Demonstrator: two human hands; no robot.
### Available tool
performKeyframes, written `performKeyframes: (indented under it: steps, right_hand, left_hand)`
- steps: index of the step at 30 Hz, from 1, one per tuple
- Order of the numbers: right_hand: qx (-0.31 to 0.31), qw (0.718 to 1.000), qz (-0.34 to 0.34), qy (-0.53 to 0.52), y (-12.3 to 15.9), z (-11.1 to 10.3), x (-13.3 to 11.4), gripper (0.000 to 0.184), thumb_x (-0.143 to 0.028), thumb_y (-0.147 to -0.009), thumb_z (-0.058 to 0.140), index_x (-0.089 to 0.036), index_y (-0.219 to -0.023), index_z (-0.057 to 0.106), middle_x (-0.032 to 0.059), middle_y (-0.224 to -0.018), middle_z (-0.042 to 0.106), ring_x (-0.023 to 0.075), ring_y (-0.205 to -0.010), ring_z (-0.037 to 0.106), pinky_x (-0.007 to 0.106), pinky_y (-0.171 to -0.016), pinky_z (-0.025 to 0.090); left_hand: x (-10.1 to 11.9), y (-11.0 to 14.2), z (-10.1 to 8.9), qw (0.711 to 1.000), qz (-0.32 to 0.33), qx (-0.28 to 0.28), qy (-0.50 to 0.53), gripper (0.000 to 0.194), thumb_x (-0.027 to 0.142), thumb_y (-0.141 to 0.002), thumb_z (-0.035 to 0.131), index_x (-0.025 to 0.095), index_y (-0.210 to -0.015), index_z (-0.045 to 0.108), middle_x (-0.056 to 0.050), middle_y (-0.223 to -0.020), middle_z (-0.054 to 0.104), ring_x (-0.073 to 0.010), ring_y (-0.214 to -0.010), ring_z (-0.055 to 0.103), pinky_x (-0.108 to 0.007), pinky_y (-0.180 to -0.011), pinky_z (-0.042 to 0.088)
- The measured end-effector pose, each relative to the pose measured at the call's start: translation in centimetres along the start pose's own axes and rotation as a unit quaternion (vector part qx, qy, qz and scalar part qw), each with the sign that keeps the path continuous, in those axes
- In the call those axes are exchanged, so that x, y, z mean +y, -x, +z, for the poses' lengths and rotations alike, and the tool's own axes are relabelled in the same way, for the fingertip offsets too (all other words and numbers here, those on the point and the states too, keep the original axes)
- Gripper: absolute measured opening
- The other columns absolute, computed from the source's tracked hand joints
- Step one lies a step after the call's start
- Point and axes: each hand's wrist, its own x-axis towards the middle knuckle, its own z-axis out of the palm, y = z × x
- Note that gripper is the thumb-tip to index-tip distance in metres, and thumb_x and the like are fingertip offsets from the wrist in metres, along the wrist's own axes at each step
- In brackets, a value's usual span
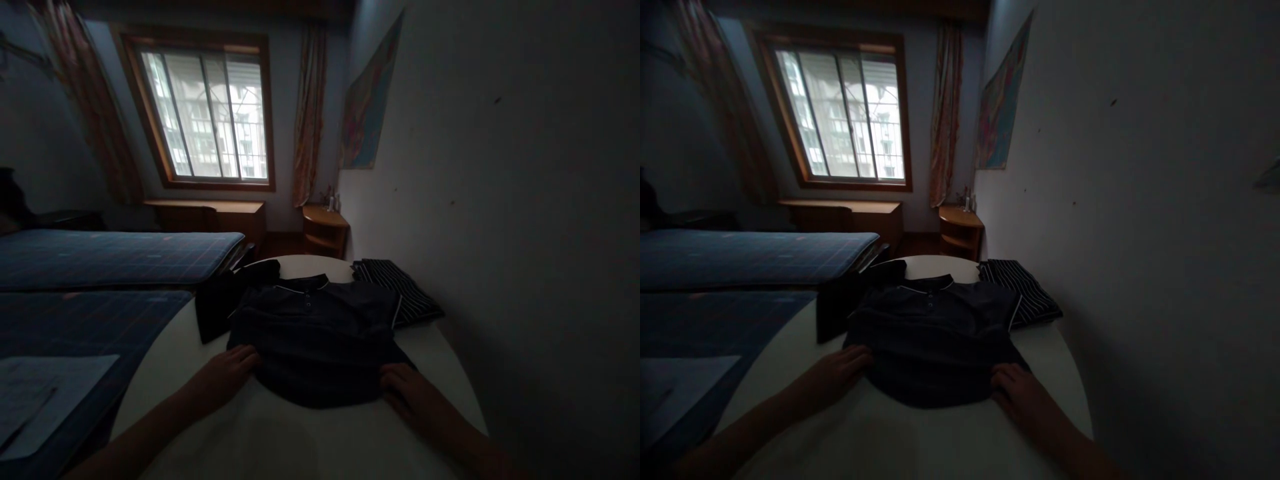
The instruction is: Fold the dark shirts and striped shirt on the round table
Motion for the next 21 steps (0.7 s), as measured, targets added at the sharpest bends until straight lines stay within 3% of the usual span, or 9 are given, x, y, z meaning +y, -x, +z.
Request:
performKeyframes:
  steps: [3, 6, 11, 14, 17, 19, 21]
  right_hand:
    - [0.04, 0.996, 0.07, -0.021, -1.0, -0.1, 1.6, 0.027, -0.035, -0.095, 0.039, -0.021, -0.107, 0.06, 0.0103, -0.107, 0.069, 0.0237, -0.097, 0.065, 0.039, -0.087, 0.049]
    - [0.055, 0.993, 0.1, -0.03, -1.8, -0.8, 2.5, 0.03, -0.038, -0.095, 0.036, -0.021, -0.107, 0.058, 0.0103, -0.106, 0.069, 0.0242, -0.094, 0.066, 0.039, -0.085, 0.05]
    - [0.026, 0.996, 0.08, -0.042, -2.0, -2.0, 2.6, 0.031, -0.04, -0.095, 0.037, -0.022, -0.106, 0.06, 0.0102, -0.106, 0.07, 0.0249, -0.095, 0.067, 0.039, -0.086, 0.05]
    - [0.003, 0.998, 0.042, -0.054, -1.2, -2.8, 2.4, 0.036, -0.04, -0.096, 0.036, -0.021, -0.112, 0.062, 0.0106, -0.108, 0.07, 0.0242, -0.098, 0.066, 0.038, -0.089, 0.049]
    - [-0.027, 0.998, 0.004, -0.063, 0.2, -3.7, 1.5, 0.035, -0.039, -0.095, 0.04, -0.022, -0.112, 0.066, 0.0096, -0.107, 0.07, 0.0228, -0.096, 0.065, 0.036, -0.087, 0.049]
    - [-0.068, 0.995, -0.02, -0.07, 1.3, -4.2, 0.5, 0.029, -0.036, -0.091, 0.048, -0.023, -0.106, 0.069, 0.008, -0.101, 0.07, 0.021, -0.09, 0.065, 0.033, -0.082, 0.05]
    - [-0.122, 0.988, -0.045, -0.079, 2.1, -4.6, -0.7, 0.024, -0.034, -0.087, 0.054, -0.022, -0.097, 0.072, 0.0066, -0.094, 0.07, 0.0192, -0.083, 0.064, 0.03, -0.076, 0.05]
  left_hand:
    - [-1.2, -0.8, -0.1, 0.992, -0.088, 0.038, 0.081, 0.023, 0.022, -0.096, 0.037, 0.023, -0.113, 0.052, -0.005, -0.105, 0.068, -0.0208, -0.093, 0.066, -0.034, -0.083, 0.05]
    - [-1.7, -1.4, -0.7, 0.977, -0.141, 0.069, 0.147, 0.019, 0.031, -0.097, 0.035, 0.023, -0.106, 0.05, -0.004, -0.097, 0.068, -0.021, -0.087, 0.066, -0.035, -0.082, 0.05]
    - [-1.0, -1.3, -2.1, 0.939, -0.157, 0.151, 0.266, 0.025, 0.042, -0.094, 0.039, 0.023, -0.101, 0.054, -0.006, -0.108, 0.067, -0.023, -0.102, 0.062, -0.037, -0.094, 0.046]
    - [-0.6, -0.4, -3.4, 0.905, -0.18, 0.173, 0.343, 0.031, 0.052, -0.088, 0.048, 0.023, -0.096, 0.054, -0.005, -0.098, 0.067, -0.0231, -0.095, 0.061, -0.034, -0.085, 0.049]
    - [-0.2, 1.0, -5.2, 0.901, -0.174, 0.076, 0.39, 0.034, 0.055, -0.08, 0.057, 0.023, -0.088, 0.057, -0.002, -0.085, 0.064, -0.0209, -0.083, 0.058, -0.03, -0.075, 0.049]
    - [0.2, 1.9, -6.1, 0.896, -0.154, -0.065, 0.412, 0.035, 0.056, -0.078, 0.06, 0.022, -0.086, 0.06, 0.0, -0.081, 0.062, -0.0189, -0.078, 0.057, -0.028, -0.069, 0.047]
    - [0.8, 2.5, -6.5, 0.868, -0.161, -0.226, 0.412, 0.039, 0.059, -0.082, 0.056, 0.021, -0.087, 0.063, 0.0, -0.074, 0.062, -0.0176, -0.07, 0.058, -0.026, -0.062, 0.046]
